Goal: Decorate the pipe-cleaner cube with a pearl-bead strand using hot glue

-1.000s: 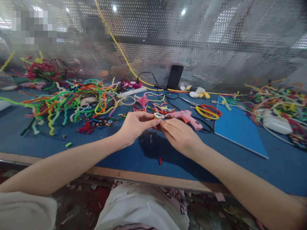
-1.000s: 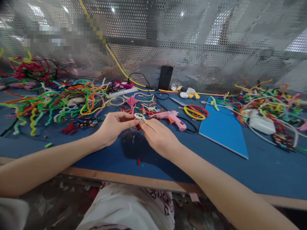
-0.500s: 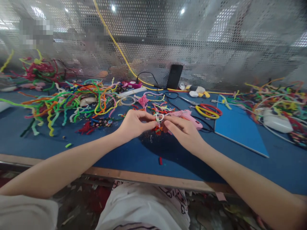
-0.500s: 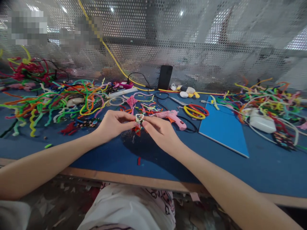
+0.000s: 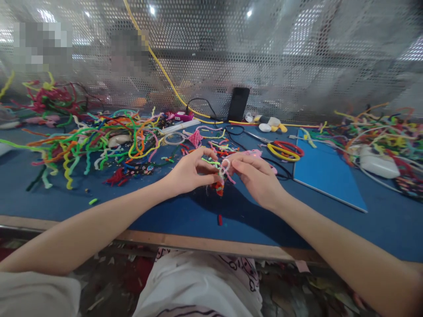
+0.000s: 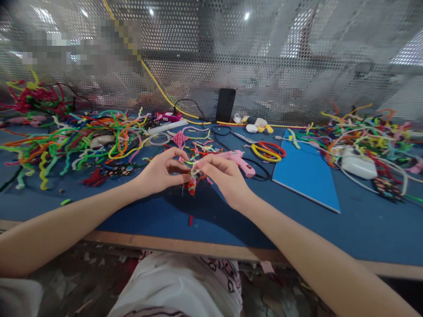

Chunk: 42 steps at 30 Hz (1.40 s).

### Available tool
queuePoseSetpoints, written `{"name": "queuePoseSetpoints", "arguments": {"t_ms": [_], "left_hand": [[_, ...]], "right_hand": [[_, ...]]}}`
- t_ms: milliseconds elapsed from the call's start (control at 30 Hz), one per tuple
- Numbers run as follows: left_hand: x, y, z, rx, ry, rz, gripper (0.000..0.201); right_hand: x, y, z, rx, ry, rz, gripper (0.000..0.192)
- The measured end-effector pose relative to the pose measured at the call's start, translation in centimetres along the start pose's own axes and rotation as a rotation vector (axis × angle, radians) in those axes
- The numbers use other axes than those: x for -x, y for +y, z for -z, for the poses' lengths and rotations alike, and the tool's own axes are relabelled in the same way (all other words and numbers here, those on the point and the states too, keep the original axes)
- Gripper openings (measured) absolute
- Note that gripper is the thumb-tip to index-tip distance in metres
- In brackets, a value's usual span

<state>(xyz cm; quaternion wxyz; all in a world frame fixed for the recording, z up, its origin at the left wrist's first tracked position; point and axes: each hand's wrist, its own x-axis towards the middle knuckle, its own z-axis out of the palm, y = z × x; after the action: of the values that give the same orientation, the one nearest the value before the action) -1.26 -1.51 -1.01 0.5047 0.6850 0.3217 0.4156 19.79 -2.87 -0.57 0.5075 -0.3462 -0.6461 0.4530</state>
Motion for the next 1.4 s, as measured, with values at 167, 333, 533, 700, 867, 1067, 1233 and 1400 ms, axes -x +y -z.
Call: {"name": "queuePoseSetpoints", "arguments": {"t_ms": [167, 333, 533, 700, 867, 1067, 1233, 1400], "left_hand": [[0.1, 0.2, -0.4, 0.240, -0.119, 0.102, 0.048], [0.2, 0.6, -0.6, 0.322, -0.015, 0.174, 0.056], [0.0, 0.4, -0.5, 0.370, 0.044, 0.193, 0.053], [-0.4, 0.1, 0.2, 0.288, 0.085, 0.036, 0.053], [-0.7, -0.5, 1.8, 0.138, -0.147, -0.011, 0.044], [-1.0, -1.0, 3.5, -0.154, -0.338, -0.172, 0.026], [-0.6, -0.3, 3.9, -0.218, -0.449, -0.196, 0.037], [-0.4, 0.4, 3.6, -0.457, -0.382, -0.251, 0.011]], "right_hand": [[0.0, 0.7, 0.5, 0.053, -0.118, 0.077, 0.025], [0.1, 0.8, 0.6, 0.063, -0.185, 0.150, 0.032], [-0.1, -0.1, 0.3, 0.302, 0.006, 0.093, 0.018], [0.1, 0.0, -0.1, 0.351, 0.010, 0.056, 0.027], [0.3, 0.0, 0.1, 0.518, -0.089, 0.160, 0.018], [0.6, -0.2, 0.5, 0.604, -0.317, 0.226, 0.021], [0.5, -0.2, 0.8, 0.750, -0.376, 0.433, 0.018], [0.3, -0.2, 0.9, 0.897, -0.397, 0.526, 0.010]]}}
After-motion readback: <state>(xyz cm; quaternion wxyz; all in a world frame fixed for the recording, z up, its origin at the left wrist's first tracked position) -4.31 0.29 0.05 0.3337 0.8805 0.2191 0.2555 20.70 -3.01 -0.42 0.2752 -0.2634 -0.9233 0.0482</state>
